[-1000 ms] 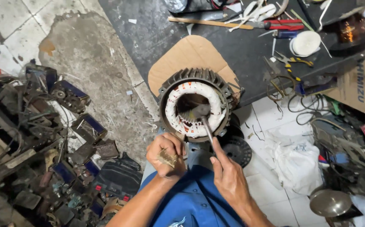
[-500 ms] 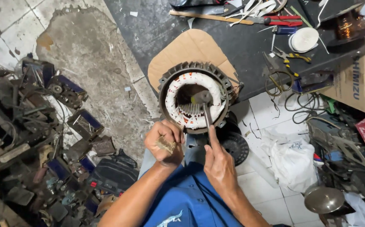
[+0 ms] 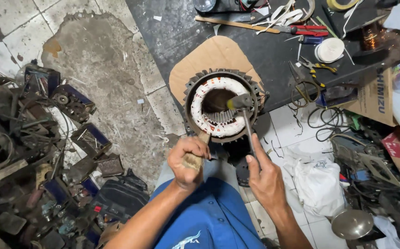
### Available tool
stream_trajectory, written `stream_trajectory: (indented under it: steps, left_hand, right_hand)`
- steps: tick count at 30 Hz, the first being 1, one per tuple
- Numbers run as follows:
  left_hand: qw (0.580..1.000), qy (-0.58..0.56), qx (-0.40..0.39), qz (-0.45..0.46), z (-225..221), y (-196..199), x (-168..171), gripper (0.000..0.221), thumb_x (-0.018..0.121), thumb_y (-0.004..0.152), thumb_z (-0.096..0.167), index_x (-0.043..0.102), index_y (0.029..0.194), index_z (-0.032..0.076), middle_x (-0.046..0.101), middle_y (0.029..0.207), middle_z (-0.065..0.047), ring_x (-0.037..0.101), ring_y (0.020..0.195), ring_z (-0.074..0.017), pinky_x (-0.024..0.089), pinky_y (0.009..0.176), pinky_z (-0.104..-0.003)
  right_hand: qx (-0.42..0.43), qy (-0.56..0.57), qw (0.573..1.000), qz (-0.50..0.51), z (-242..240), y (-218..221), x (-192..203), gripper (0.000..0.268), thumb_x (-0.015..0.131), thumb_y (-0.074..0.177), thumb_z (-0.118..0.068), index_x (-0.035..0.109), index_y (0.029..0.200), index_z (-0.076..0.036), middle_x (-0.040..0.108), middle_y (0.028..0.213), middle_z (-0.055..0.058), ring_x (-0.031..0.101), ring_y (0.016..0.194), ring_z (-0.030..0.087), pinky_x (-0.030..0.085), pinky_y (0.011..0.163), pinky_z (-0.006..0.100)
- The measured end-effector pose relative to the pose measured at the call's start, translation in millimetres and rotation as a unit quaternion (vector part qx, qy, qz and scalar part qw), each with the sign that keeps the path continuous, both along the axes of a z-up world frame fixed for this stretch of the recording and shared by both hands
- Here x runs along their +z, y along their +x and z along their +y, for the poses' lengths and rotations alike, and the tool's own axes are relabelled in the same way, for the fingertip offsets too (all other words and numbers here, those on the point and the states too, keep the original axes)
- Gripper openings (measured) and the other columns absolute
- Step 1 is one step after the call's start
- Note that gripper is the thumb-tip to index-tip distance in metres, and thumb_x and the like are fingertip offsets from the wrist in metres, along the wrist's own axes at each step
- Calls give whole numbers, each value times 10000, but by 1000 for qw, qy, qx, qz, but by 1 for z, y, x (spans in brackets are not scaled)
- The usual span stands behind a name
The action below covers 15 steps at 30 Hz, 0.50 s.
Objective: Repairing an electric motor by shaping internal coils with a hammer and trimming wires with scissors.
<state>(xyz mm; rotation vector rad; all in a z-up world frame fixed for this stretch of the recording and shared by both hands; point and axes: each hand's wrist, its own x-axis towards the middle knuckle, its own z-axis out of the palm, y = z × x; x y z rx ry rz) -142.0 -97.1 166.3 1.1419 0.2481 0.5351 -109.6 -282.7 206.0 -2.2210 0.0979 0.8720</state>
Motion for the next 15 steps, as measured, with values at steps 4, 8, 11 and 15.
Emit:
stream_trajectory:
  steps: [4,8,11,15]
  left_hand:
    - [992,91,-87,-26,4,-31,12,745,671,848,763,580,1030,46,585,807,-51,608,717,-201,504,688,-319]
    - [979,157,-116,-48,-11,-39,12,757,494,956,774,663,832,47,610,808,-100,628,705,-225,549,668,-364]
    - [982,144,-108,-62,-10,-21,-5,744,470,1005,738,656,785,52,637,780,-97,645,675,-221,550,626,-349]
    - [974,173,-128,-74,17,25,3,769,398,1048,713,594,658,80,612,630,-66,617,541,-223,470,548,-329]
  right_hand:
    - [-48,-62,997,-12,-9,-19,3,613,461,1011,-327,379,1616,-269,774,836,110,394,419,171,377,453,371]
    - [-55,-64,996,-32,-10,-43,2,608,474,1019,-319,385,1615,-236,607,712,64,446,466,168,402,496,349]
    - [-44,-41,997,-49,-4,-55,4,604,468,1018,-335,375,1600,-206,463,1031,90,505,810,246,437,711,363]
    - [-26,-37,999,-4,-5,-51,7,630,493,982,-400,386,1587,-256,722,1342,66,623,523,198,517,565,366]
